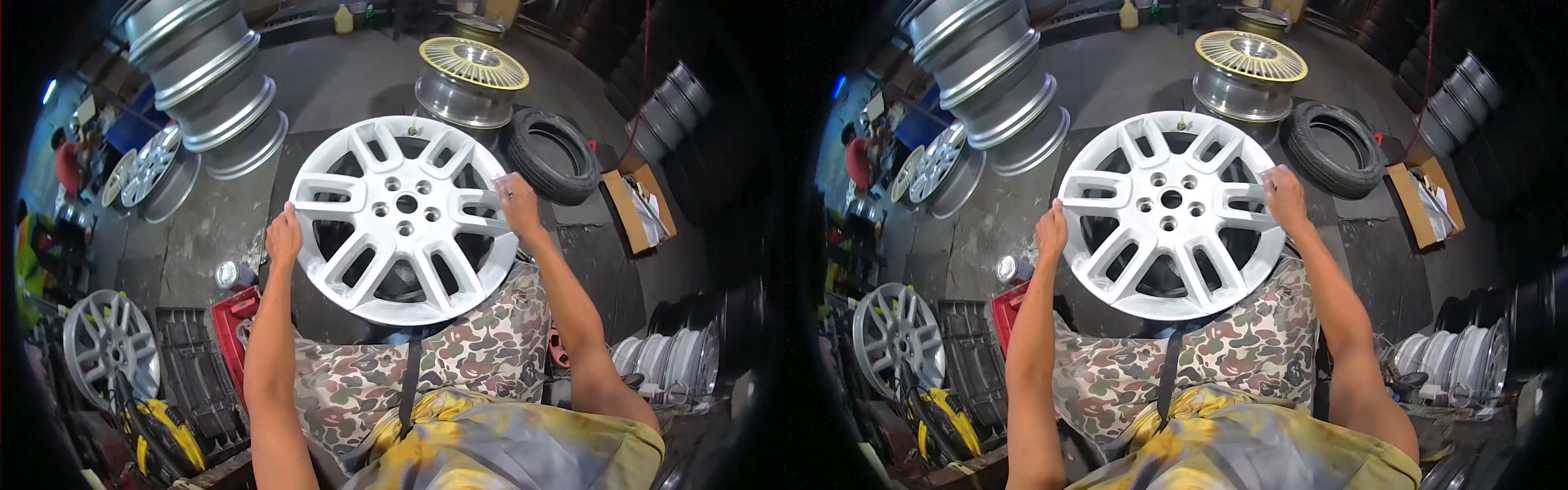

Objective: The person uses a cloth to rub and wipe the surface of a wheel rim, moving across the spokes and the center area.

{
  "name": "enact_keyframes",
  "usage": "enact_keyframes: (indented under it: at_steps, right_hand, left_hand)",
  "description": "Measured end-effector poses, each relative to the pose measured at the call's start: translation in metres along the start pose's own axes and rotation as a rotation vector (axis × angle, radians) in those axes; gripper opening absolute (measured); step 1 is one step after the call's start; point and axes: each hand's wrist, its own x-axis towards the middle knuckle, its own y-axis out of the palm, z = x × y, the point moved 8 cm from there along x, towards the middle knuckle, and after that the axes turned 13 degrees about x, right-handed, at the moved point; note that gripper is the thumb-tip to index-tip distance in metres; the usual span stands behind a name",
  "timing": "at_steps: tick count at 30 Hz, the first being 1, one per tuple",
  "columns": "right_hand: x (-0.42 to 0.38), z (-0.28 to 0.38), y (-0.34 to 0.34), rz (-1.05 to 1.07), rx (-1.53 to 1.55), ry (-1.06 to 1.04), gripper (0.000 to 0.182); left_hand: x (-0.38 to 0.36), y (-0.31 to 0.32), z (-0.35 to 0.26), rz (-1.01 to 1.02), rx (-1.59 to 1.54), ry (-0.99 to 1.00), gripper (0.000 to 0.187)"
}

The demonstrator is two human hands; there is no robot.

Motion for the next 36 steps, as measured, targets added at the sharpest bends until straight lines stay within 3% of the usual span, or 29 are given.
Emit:
enact_keyframes:
  at_steps: [3,5,8,9,11,12,14,18,22,24,28,31,33,34,36]
  right_hand:
    - [-0.009,0.010,0.008,0.005,-0.061,-0.084,0.006]
    - [-0.009,0.013,0.014,-0.005,-0.073,-0.096,0.007]
    - [0.002,-0.007,0.023,0.065,0.058,0.065,0.010]
    - [0.005,-0.009,0.026,0.096,0.059,0.030,0.015]
    - [0.008,-0.007,0.033,0.097,0.025,0.124,0.017]
    - [0.008,-0.010,0.037,0.106,-0.014,0.208,0.019]
    - [0.009,-0.005,0.040,0.105,-0.039,0.208,0.022]
    - [0.006,-0.002,0.039,0.127,-0.103,0.264,0.026]
    - [-0.020,0.023,0.034,0.137,-0.194,0.386,0.026]
    - [-0.044,0.046,0.024,0.044,-0.161,0.359,0.020]
    - [-0.073,0.072,0.012,0.084,-0.074,0.370,0.016]
    - [-0.073,0.100,-0.008,0.154,-0.177,0.038,0.017]
    - [-0.071,0.080,-0.018,0.228,-0.256,0.016,0.017]
    - [-0.069,0.072,-0.021,0.291,-0.331,-0.004,0.017]
    - [-0.056,0.056,-0.020,0.328,-0.278,-0.029,0.018]
  left_hand:
    - [-0.005,0.000,0.017,0.016,0.068,-0.011,0.073]
    - [-0.015,0.015,0.026,0.183,0.160,0.068,0.079]
    - [-0.046,0.036,0.048,0.350,0.232,0.088,0.081]
    - [-0.059,0.033,0.045,0.349,0.242,0.094,0.081]
    - [-0.102,0.044,0.049,0.505,-0.444,-0.304,0.088]
    - [-0.109,0.043,0.044,0.504,-0.443,-0.309,0.088]
    - [-0.104,0.021,0.033,0.282,-0.271,-0.199,0.075]
    - [-0.080,0.025,0.040,0.177,-0.083,-0.094,0.076]
    - [-0.025,0.037,0.061,0.079,-0.072,-0.154,0.081]
    - [-0.008,0.016,0.045,0.057,0.006,-0.144,0.079]
    - [0.026,0.014,0.045,0.168,0.012,-0.105,0.078]
    - [0.026,-0.002,0.038,0.070,0.097,-0.023,0.069]
    - [0.022,-0.027,0.023,-0.137,0.072,-0.062,0.052]
    - [0.024,-0.020,0.017,-0.128,0.072,-0.061,0.052]
    - [0.017,-0.041,-0.019,-0.529,0.040,0.236,0.030]
